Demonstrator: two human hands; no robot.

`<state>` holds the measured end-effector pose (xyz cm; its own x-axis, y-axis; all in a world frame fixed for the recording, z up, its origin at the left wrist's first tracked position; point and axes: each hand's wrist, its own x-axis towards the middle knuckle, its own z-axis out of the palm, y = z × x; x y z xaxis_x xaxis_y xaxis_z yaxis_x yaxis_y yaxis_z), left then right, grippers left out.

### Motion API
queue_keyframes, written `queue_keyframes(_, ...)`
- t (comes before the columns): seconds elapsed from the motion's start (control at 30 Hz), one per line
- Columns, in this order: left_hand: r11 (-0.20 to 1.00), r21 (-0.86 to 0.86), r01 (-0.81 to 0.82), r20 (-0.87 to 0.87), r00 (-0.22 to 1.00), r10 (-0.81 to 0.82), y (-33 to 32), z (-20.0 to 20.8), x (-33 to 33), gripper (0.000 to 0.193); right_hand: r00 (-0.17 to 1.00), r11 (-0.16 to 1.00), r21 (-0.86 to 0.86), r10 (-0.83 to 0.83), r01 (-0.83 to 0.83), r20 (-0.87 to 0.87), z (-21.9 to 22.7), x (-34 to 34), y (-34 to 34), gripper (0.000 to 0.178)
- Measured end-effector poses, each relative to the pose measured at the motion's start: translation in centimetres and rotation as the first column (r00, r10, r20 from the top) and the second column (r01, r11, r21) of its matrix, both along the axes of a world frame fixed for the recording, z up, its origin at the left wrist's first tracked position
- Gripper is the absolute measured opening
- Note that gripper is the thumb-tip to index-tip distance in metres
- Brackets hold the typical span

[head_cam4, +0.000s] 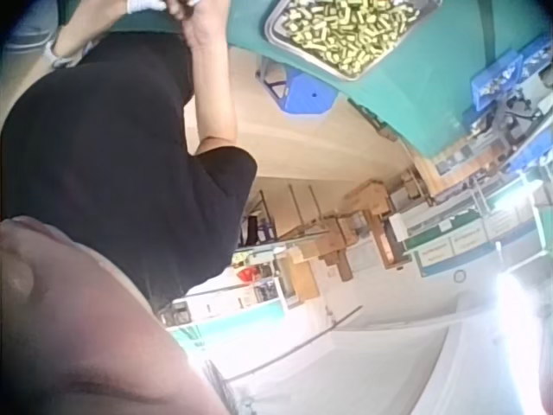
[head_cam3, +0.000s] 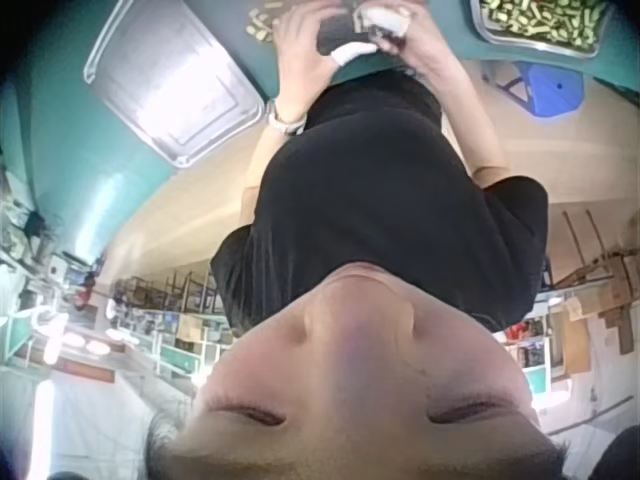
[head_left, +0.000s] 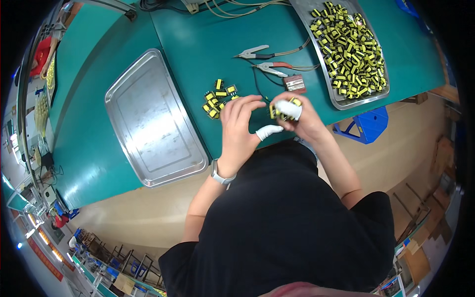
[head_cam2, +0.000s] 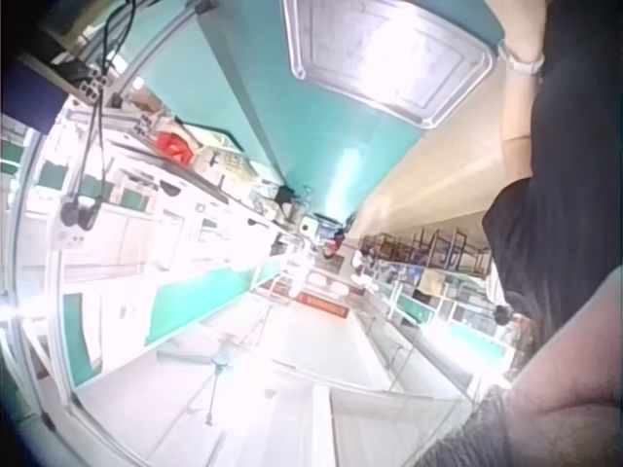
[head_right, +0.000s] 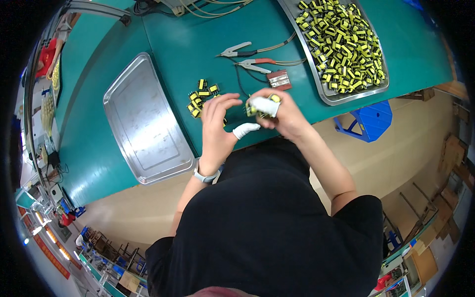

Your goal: Assembling small yellow electrical components into white frames and performing quality checks on a production line.

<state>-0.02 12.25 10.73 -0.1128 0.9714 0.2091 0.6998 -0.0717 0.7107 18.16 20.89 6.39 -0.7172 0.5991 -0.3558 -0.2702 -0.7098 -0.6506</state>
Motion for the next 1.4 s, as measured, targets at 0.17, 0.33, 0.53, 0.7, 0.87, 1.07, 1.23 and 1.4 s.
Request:
queue_keyframes(0.17,0.996,-0.084,-0.023,-0.327,0.945,-0.005,-1.9,-0.2,-2.3,0.043,0.738,0.888,0.458,-0.279,-0.046,0.614,1.3,2.1,4.3,0.022)
queue_keyframes(0.33,0.960,-0.220,0.175,-0.421,0.870,-0.255,-2.9,0.7,-4.1,0.058,0.499,0.813,0.518,-0.344,-0.266,0.796,0.8,3.4,6.6,0.027)
queue_keyframes(0.53,0.965,-0.178,0.191,-0.504,0.825,-0.256,-2.5,0.4,-5.2,0.044,0.541,0.804,0.512,-0.297,-0.304,0.787,0.7,3.8,7.1,0.027)
queue_keyframes(0.7,0.976,-0.092,0.195,-0.394,0.894,-0.216,-1.8,0.7,-4.7,0.030,0.878,0.919,0.389,-0.137,-0.059,0.458,0.7,4.1,5.5,0.029)
queue_keyframes(0.87,0.991,0.041,0.130,-0.135,0.983,-0.123,-1.2,0.9,-2.5,0.036,0.972,0.994,-0.114,-0.032,0.005,-0.232,-0.6,2.5,2.4,0.043)
queue_keyframes(1.07,0.988,0.150,0.045,-0.021,0.999,-0.042,-0.3,1.1,-0.6,0.039,0.978,0.988,-0.065,0.127,-0.139,-0.167,0.0,-0.2,-0.2,0.040)
queue_keyframes(1.23,0.999,0.040,0.020,0.184,0.983,-0.027,-0.3,1.6,-0.2,0.042,0.980,0.986,-0.070,0.142,-0.152,-0.140,0.1,-0.4,-0.6,0.036)
queue_keyframes(1.4,0.999,0.024,0.025,0.253,0.967,-0.030,-0.6,1.4,0.0,0.042,0.981,0.982,0.027,0.188,-0.187,-0.040,0.6,-0.4,-0.6,0.031)
